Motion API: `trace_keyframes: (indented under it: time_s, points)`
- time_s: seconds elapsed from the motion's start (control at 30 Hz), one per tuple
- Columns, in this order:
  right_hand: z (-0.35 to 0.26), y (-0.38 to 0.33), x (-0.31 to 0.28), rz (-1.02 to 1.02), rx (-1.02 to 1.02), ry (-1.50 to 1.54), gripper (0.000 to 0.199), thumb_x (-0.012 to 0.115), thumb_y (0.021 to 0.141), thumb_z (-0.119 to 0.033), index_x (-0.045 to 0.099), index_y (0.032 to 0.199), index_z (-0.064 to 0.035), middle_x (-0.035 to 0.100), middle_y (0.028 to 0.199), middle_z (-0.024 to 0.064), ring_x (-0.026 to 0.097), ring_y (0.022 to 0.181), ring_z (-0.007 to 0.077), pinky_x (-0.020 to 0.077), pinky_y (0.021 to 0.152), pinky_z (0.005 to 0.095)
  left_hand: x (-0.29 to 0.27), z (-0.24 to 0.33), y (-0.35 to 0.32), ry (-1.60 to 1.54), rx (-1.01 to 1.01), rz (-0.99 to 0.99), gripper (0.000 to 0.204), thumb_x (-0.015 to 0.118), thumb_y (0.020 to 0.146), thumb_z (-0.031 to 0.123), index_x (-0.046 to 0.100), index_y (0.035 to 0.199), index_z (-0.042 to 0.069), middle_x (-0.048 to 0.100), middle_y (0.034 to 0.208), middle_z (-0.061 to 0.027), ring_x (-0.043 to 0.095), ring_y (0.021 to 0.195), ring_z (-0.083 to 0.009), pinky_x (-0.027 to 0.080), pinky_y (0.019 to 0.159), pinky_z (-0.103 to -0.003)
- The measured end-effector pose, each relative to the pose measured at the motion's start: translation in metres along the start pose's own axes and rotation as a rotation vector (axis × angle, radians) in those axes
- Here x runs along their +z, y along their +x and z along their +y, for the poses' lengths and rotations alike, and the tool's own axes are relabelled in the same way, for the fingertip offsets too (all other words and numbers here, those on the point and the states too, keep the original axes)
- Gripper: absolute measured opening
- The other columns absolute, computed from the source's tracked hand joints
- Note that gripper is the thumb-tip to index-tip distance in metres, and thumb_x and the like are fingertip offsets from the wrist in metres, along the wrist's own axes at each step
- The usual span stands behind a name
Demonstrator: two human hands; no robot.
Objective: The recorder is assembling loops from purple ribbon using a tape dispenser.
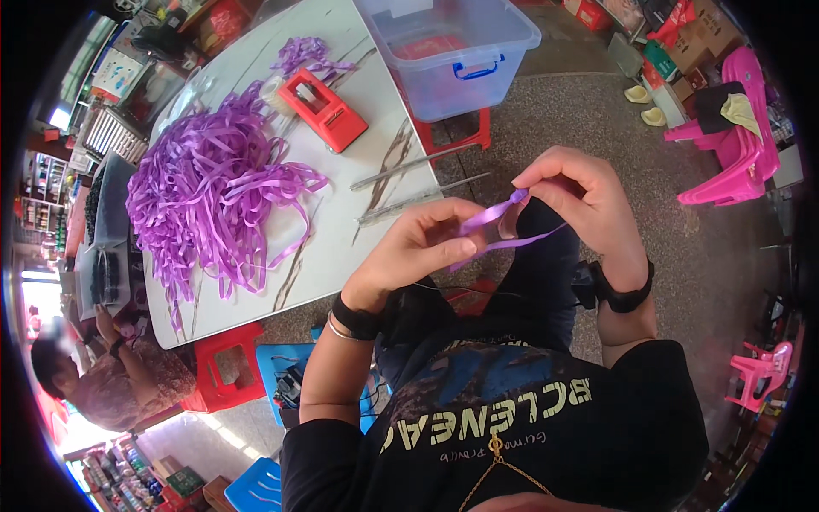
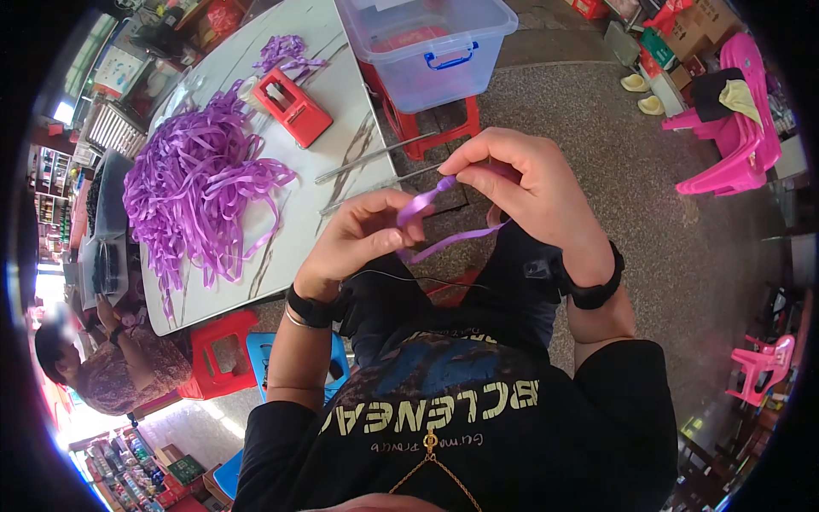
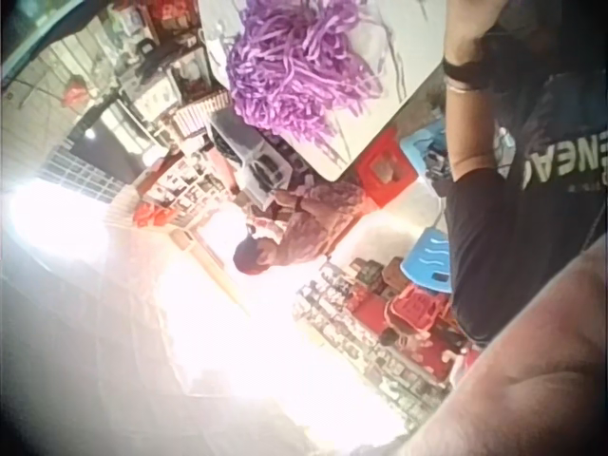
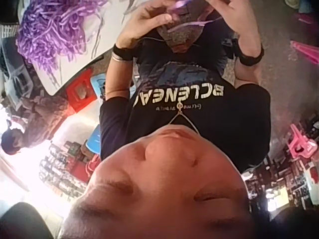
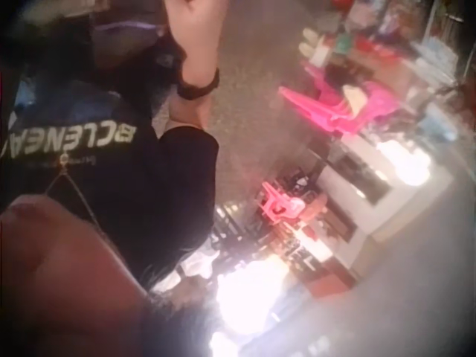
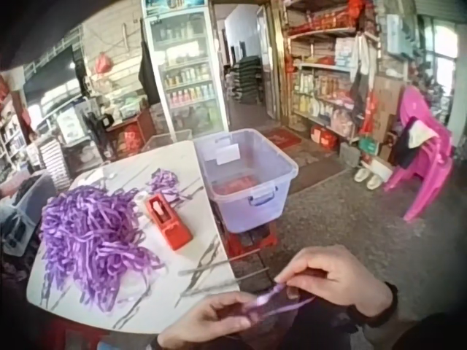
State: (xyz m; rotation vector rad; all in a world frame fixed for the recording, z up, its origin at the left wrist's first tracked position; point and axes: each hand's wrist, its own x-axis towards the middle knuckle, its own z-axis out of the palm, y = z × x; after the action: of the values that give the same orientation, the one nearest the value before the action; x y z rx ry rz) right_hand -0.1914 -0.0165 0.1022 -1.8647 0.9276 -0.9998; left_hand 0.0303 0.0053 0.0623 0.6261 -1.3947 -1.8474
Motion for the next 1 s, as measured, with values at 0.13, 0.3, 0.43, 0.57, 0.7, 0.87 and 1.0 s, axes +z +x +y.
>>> trace_keyframes:
  time_s: [0.13,0.3,0.43,0.57,0.7,0.87,1.0]
  points:
    - [0.007,0.001,0.0,-0.059,0.024,-0.049,0.009,0.057,0.08,-0.002,0.062,0.088,-0.0018,0.06,0.078,0.0027,0.055,0.062,0.0062,0.0421,0.05,0.0193,0.005,0.005,0.014,-0.032,-0.071,-0.059,0.024,0.056,0.086,0.019,0.058,0.103,0.001,0.06,0.088,-0.0031,0.055,0.081,-0.0075,0.044,0.074,-0.022]
    - [0.014,0.008,-0.001,0.174,-0.159,-0.294,0.008,0.056,0.081,-0.003,0.061,0.087,-0.0023,0.06,0.074,0.0022,0.053,0.058,0.0051,0.0409,0.05,0.0183,0.007,-0.003,0.037,-0.104,-0.045,0.011,0.02,0.055,0.087,0.017,0.061,0.098,0.002,0.06,0.091,-0.0024,0.054,0.087,-0.0086,0.041,0.08,-0.023]
    - [0.022,-0.011,0.016,0.478,0.007,-0.027,0.006,0.055,0.083,-0.004,0.059,0.087,-0.0017,0.061,0.077,0.0024,0.052,0.059,0.0023,0.0407,0.051,0.0169,0.012,-0.009,0.052,-0.092,0.131,0.211,0.019,0.057,0.085,0.015,0.064,0.097,0.003,0.055,0.107,-0.0058,0.05,0.098,-0.0113,0.038,0.086,-0.025]
    - [0.016,-0.013,0.033,0.255,0.288,0.486,0.015,0.05,0.087,-0.007,0.053,0.1,0.0,0.06,0.085,0.0032,0.058,0.07,0.0069,0.0431,0.056,0.0186,0.009,-0.011,0.063,0.04,0.18,0.238,0.018,0.06,0.083,0.014,0.066,0.097,0.005,0.044,0.121,-0.0118,0.049,0.103,-0.0161,0.041,0.083,-0.027]
    - [0.013,-0.012,0.042,0.218,0.355,0.666,0.015,0.049,0.088,-0.009,0.054,0.098,0.0007,0.06,0.083,0.0046,0.06,0.07,0.01,0.045,0.058,0.0199,0.016,-0.004,0.064,0.103,0.116,0.269,0.018,0.06,0.083,0.015,0.066,0.097,0.005,0.048,0.117,-0.0105,0.049,0.103,-0.0158,0.04,0.086,-0.029]
    - [0.028,-0.034,0.04,-0.062,0.379,0.512,0.019,0.05,0.089,-0.012,0.059,0.097,0.0025,0.062,0.08,0.0074,0.061,0.073,0.0122,0.0489,0.063,0.0224,0.011,0.007,0.062,0.014,0.113,0.298,0.024,0.051,0.089,0.021,0.063,0.097,0.001,0.061,0.091,-0.0087,0.056,0.092,-0.0173,0.042,0.086,-0.031]
    - [0.053,-0.062,0.039,-0.128,0.317,0.277,0.018,0.052,0.087,-0.01,0.06,0.095,0.0033,0.064,0.08,0.0082,0.062,0.075,0.0117,0.0488,0.066,0.0225,0.007,0.023,0.054,-0.267,0.127,0.21,0.022,0.048,0.09,0.02,0.059,0.09,0.001,0.063,0.087,-0.0095,0.06,0.084,-0.0174,0.046,0.08,-0.031]
